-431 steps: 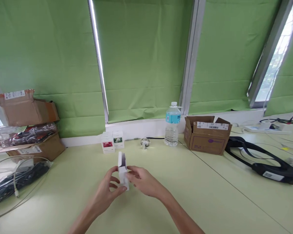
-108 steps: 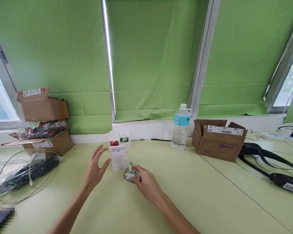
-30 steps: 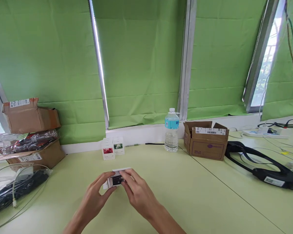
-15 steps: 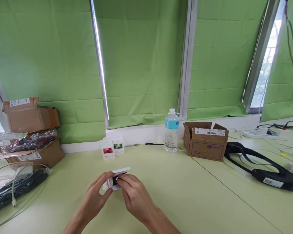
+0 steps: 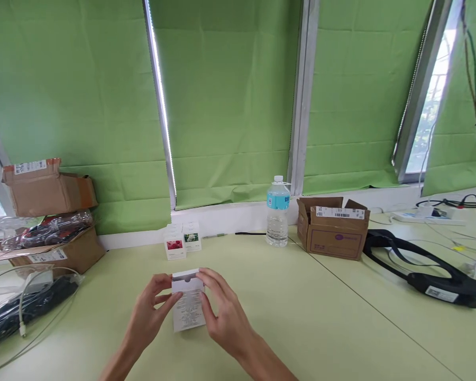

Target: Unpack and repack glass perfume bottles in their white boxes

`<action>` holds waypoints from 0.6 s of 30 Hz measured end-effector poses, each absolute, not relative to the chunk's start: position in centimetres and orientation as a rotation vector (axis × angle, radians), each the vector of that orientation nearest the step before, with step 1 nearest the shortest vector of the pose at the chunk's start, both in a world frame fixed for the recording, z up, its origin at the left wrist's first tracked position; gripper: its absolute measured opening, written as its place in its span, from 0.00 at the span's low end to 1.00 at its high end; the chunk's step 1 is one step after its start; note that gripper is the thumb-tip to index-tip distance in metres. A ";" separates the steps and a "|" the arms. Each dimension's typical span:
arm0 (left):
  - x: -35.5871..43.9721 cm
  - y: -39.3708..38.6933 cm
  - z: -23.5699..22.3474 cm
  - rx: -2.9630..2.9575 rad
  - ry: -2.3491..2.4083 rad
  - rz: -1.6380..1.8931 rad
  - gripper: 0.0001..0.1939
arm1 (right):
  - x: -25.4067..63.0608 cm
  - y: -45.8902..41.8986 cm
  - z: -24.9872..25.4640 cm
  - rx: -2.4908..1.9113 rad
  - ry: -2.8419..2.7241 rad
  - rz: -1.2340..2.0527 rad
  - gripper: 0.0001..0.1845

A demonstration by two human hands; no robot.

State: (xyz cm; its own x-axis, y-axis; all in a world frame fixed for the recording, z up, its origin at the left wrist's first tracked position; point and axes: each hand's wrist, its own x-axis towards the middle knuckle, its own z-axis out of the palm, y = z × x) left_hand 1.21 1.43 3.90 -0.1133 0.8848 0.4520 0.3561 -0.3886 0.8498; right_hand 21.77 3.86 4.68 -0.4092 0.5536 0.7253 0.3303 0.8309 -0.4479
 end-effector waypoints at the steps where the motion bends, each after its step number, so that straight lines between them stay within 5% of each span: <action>1: 1.1 1.5 3.9 1.711 1.358 1.504 0.12 | 21.8 3.9 4.8 -0.656 -2.010 0.349 0.21; 18: -0.2 1.4 4.7 1.624 1.313 1.539 0.14 | 22.4 4.0 5.5 -0.780 -2.089 0.644 0.25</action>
State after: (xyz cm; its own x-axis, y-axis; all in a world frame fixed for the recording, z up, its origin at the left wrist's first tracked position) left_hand -0.18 1.38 4.67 -0.1272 0.8961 0.4253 0.2788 -0.3792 0.8823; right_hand 22.37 3.98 5.53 -0.4917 0.7117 0.5017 0.3053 0.6805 -0.6661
